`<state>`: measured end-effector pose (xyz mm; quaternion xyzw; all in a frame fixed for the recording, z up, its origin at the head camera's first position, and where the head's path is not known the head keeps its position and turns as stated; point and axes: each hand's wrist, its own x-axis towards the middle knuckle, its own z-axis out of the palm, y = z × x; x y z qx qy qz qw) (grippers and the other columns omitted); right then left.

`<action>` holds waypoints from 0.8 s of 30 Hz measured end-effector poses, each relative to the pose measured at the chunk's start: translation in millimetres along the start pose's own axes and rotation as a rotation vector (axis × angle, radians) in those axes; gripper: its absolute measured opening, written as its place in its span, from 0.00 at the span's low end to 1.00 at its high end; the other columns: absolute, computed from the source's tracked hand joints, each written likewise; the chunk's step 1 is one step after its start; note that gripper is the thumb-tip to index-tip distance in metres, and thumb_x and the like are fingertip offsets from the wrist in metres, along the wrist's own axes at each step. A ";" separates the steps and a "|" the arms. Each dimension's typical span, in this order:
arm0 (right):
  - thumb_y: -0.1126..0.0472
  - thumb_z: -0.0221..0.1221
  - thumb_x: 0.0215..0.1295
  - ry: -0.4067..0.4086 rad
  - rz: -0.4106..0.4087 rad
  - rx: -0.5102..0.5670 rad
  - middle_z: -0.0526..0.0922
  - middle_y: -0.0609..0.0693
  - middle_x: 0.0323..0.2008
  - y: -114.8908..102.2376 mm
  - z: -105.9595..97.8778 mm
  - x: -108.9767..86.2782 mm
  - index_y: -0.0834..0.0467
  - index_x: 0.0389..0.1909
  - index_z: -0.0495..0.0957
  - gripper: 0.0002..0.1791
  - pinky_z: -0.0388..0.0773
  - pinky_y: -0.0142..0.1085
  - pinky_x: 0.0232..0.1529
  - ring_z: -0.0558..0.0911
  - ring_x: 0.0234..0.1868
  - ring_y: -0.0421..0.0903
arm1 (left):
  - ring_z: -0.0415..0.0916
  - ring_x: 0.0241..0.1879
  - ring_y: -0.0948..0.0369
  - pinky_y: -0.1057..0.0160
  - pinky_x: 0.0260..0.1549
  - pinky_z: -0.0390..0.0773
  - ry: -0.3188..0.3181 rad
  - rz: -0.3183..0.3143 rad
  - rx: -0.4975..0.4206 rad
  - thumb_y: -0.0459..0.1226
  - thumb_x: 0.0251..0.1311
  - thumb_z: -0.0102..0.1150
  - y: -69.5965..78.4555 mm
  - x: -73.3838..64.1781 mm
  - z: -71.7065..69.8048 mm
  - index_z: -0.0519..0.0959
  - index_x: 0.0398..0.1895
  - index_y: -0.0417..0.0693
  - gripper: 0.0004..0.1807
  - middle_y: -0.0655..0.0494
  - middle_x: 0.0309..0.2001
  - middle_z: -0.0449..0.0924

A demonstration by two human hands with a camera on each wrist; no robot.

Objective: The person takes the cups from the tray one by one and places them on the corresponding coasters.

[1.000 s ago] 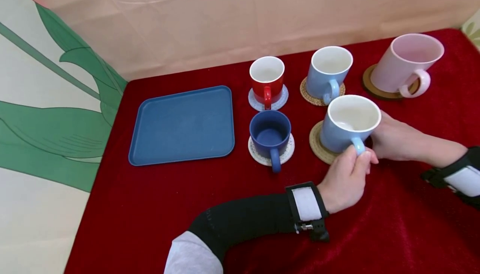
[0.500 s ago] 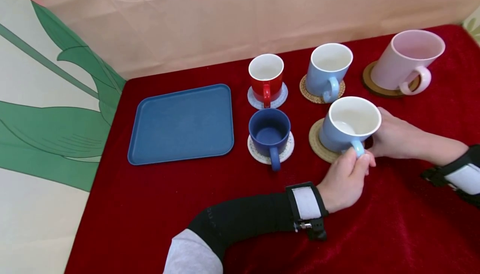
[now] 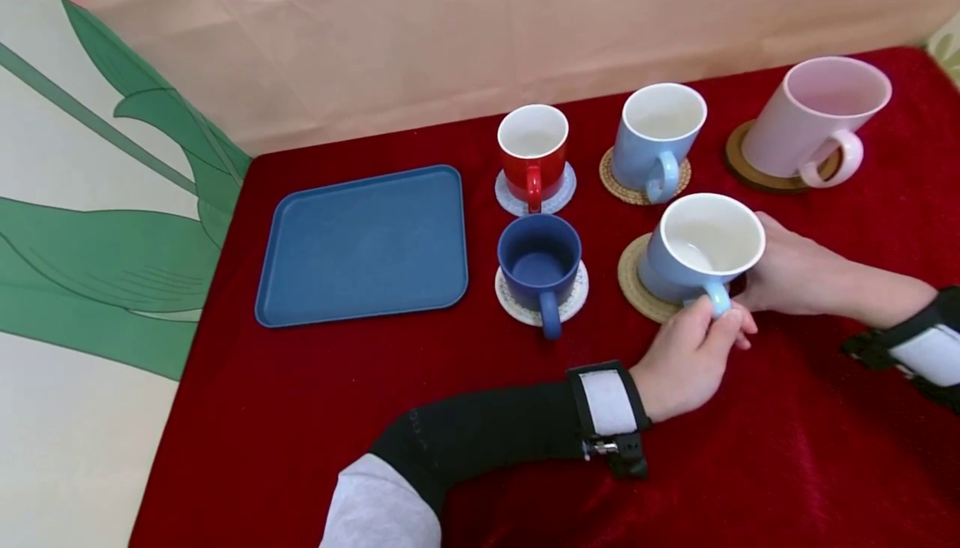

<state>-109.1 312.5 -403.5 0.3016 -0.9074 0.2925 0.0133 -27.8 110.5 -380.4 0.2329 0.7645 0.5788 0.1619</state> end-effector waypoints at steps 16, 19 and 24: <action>0.65 0.86 0.17 -0.043 0.122 0.005 0.81 0.63 0.48 -4.6 -5.0 -0.8 0.70 0.56 0.74 0.54 0.52 0.21 0.51 0.69 0.50 0.59 | 0.74 0.44 0.81 0.83 0.48 0.69 -0.075 -0.048 -0.074 0.36 0.79 0.45 6.1 2.0 -12.8 0.81 0.52 0.40 0.14 0.52 0.49 0.86; 0.65 0.87 0.17 -0.043 0.122 0.009 0.80 0.63 0.48 -3.9 -4.9 -0.8 0.70 0.57 0.73 0.55 0.52 0.20 0.51 0.69 0.50 0.58 | 0.75 0.47 0.80 0.83 0.50 0.70 -0.088 -0.050 -0.090 0.35 0.79 0.46 7.0 1.0 -16.0 0.80 0.54 0.38 0.14 0.52 0.52 0.85; 0.65 0.87 0.14 -0.027 0.065 -0.036 0.80 0.61 0.48 -1.2 -3.2 -2.2 0.69 0.57 0.72 0.57 0.56 0.25 0.51 0.68 0.48 0.52 | 0.74 0.50 0.78 0.82 0.50 0.70 -0.073 -0.091 -0.096 0.35 0.77 0.50 8.8 -4.0 -24.0 0.79 0.57 0.39 0.13 0.55 0.56 0.83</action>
